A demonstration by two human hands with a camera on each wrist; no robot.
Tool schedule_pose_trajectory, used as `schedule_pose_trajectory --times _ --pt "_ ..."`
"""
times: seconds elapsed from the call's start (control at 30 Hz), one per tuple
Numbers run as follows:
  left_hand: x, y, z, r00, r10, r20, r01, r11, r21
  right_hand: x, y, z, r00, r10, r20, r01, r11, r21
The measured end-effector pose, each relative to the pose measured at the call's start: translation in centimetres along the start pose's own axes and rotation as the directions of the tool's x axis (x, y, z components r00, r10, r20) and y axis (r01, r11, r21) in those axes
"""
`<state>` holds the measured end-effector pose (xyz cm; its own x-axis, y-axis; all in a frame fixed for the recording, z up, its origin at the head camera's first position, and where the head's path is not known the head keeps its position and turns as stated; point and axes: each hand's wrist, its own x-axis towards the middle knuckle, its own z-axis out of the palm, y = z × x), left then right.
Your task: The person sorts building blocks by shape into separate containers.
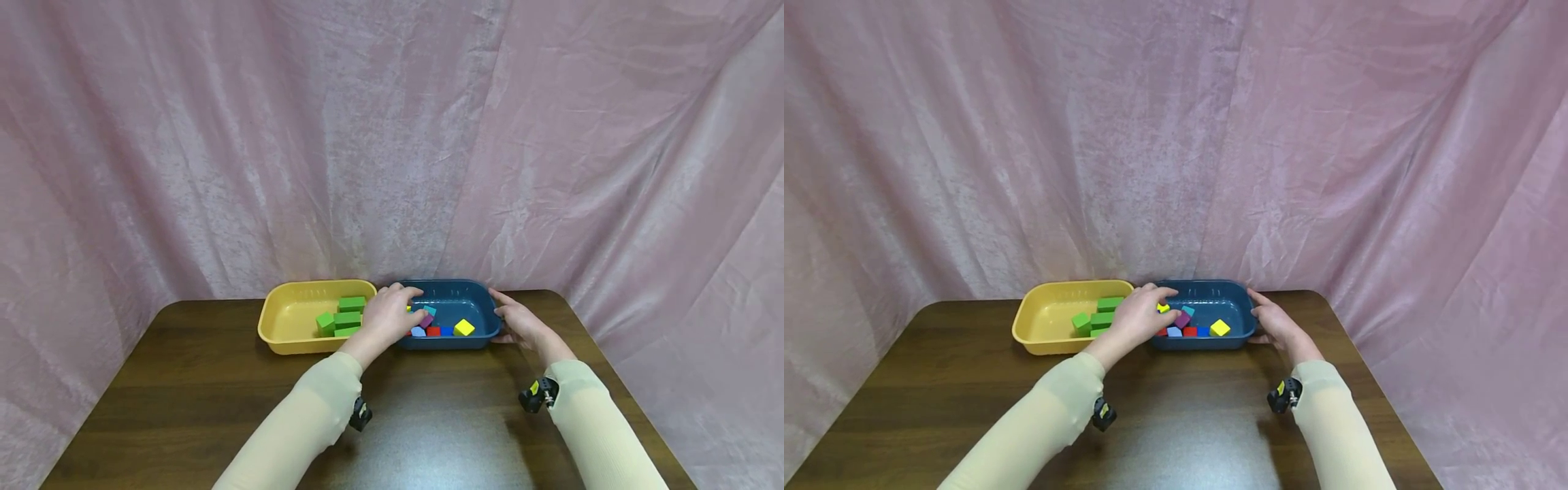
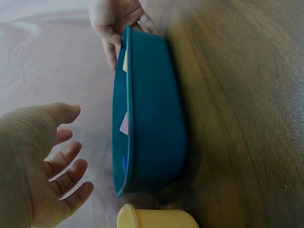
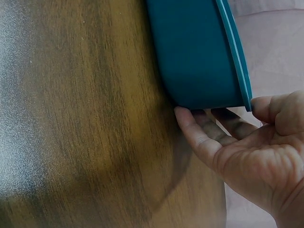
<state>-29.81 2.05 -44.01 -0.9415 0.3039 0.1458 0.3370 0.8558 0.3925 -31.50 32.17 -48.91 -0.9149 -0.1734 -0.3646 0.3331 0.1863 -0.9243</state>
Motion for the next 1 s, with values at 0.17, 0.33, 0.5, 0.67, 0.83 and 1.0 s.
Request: schedule_pose_trajectory --times 0.17,0.33,0.5,0.67,0.83,1.0 --pt "-0.1 -0.1 0.0 1.0 0.005 -0.004 -0.005 1.0 -0.014 0.1 0.1 -0.1 1.0 0.004 -0.004 -0.004 1.0 0.001" --pt "-0.5 -0.4 -0.3 1.0 0.019 -0.022 -0.019 0.999 -0.027 0.2 0.1 0.1 1.0 0.003 -0.002 -0.003 1.0 -0.004" --pt "-1.2 -0.5 -0.9 0.998 0.039 -0.052 -0.042 0.998 -0.05 0.4 0.1 0.1 1.0 -0.004 0.003 0.004 1.0 -0.006" --pt "-2.0 -0.6 -1.9 0.994 0.056 -0.09 -0.064 0.994 -0.087 0.5 0.1 0.2 1.0 -0.002 0.001 0.002 1.0 -0.007" --pt "-2.9 -0.9 -2.6 0.993 0.061 -0.1 -0.073 0.99 -0.118 0.7 0.1 0.1 1.0 -0.007 0.009 0.007 1.0 -0.01" --pt "-4.2 -1.5 -3.2 0.992 0.072 -0.105 -0.087 0.985 -0.151 0.5 0.4 -0.1 1.0 -0.017 0.006 0.017 1.0 0.001"
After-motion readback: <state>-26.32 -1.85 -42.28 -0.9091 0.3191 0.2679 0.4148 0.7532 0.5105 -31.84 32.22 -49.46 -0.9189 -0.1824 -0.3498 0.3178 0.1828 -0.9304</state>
